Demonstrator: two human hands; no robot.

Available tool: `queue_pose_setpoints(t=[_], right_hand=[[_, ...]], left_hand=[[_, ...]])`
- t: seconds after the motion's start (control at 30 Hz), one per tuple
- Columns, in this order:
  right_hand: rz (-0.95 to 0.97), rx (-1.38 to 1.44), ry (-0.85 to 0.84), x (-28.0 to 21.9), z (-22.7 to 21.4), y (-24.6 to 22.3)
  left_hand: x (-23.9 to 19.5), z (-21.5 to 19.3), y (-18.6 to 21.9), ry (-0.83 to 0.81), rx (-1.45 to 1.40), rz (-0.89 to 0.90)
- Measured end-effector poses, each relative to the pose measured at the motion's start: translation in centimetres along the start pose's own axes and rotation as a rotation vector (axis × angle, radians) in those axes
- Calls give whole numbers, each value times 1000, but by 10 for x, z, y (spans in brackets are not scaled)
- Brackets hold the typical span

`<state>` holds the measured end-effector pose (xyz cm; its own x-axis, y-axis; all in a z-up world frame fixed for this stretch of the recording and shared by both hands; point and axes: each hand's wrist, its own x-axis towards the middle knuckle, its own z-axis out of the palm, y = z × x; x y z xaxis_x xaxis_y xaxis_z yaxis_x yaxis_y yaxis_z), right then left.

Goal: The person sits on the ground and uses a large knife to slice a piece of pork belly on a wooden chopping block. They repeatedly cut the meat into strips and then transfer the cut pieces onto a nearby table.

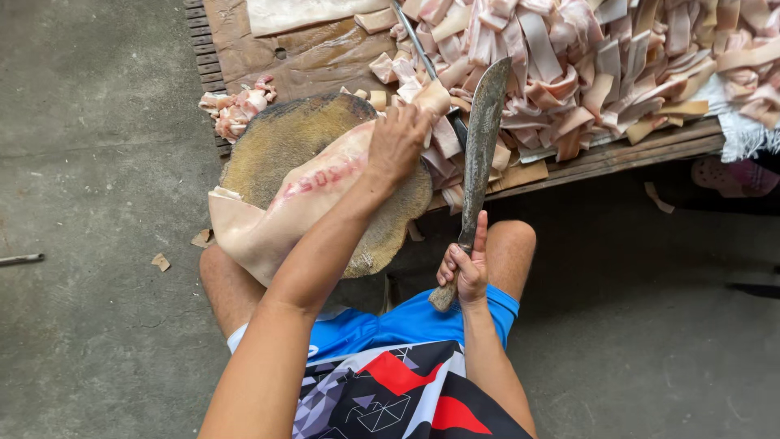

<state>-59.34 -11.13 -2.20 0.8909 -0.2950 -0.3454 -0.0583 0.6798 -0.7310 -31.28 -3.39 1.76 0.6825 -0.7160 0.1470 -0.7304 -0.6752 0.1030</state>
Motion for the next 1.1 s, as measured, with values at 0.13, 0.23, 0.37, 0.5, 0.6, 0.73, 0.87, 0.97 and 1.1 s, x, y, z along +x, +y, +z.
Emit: queue_pose_setpoints(t=[0.13, 0.23, 0.37, 0.5, 0.6, 0.73, 0.87, 0.97, 1.1], right_hand=[[5, 16, -7, 0, -1, -2], [7, 19, -43, 0, 0, -2], [33, 50, -92, 4, -1, 0], [43, 24, -111, 6, 2, 3], [52, 2, -123, 6, 2, 4], [51, -34, -150, 8, 4, 6], [51, -58, -146, 5, 6, 7], [61, -66, -117, 4, 5, 6], [67, -68, -99, -2, 3, 2]], left_hand=[[-14, -10, -28, 124, -735, -206], [-27, -22, -61, 39, -1586, -565], [-67, -36, -93, -38, -2040, -686], [-99, -56, -127, 129, -1939, -747], [-103, -72, -173, 332, -1604, -771], [-96, -75, -236, 414, -1509, -918], [-85, -41, -278, 389, -1325, -902], [-122, -32, -279, 415, -899, -620], [-211, -63, -209, 193, -570, -317]])
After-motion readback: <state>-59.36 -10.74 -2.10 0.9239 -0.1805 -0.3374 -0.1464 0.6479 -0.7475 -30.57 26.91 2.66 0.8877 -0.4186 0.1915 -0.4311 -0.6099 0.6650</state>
